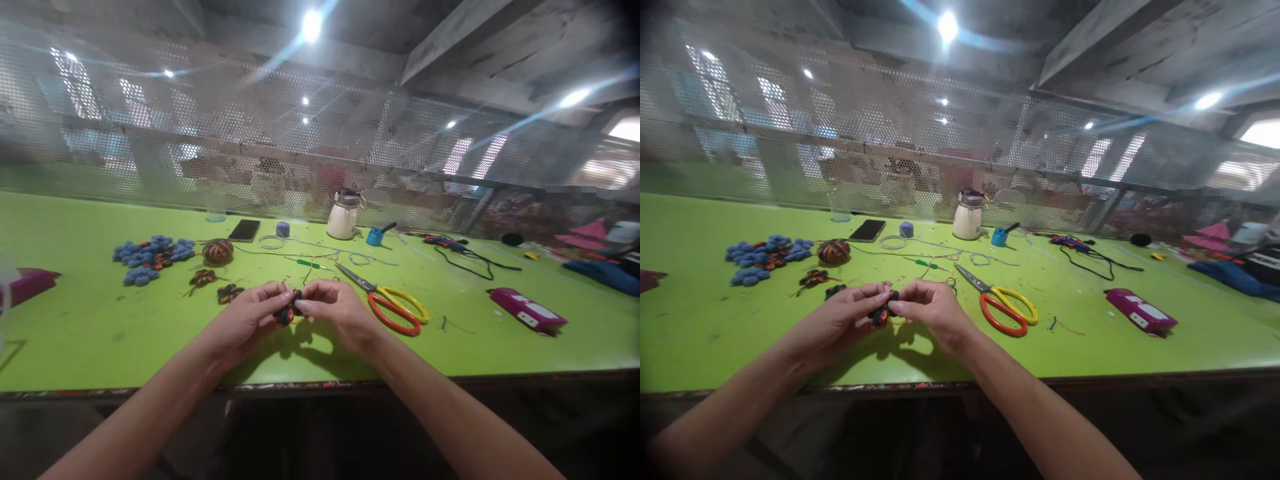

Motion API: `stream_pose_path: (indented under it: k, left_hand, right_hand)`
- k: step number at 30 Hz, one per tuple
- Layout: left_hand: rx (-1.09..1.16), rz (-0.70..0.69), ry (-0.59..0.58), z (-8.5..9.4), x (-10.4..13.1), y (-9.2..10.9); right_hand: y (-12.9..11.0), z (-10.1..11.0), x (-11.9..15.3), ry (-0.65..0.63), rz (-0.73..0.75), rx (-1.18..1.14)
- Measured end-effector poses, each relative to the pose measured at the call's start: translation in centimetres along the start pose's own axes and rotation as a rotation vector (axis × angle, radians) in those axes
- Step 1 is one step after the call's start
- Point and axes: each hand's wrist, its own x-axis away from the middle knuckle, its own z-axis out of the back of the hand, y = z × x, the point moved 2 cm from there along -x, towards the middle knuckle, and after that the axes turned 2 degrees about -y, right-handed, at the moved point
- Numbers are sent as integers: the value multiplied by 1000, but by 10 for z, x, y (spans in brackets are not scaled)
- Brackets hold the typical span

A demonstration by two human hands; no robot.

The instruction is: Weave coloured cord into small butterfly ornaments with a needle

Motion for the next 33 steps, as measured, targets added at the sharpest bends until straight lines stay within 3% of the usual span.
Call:
stream_pose_path:
  k: [5, 20, 29, 33]
  left_hand:
    - [-81, 10, -42, 0, 1, -4]
    - [-44, -36, -28, 3, -3, -1]
    - [-321, 1, 71, 1, -1, 1]
    - [-511, -11, 14, -1, 1, 3]
  right_hand:
    - [6, 6, -3, -13, -88, -103]
    - [4, 4, -4, -1, -23, -113]
    - [2, 2, -1, -10, -34, 191]
    - [5, 3, 1, -91, -148, 77]
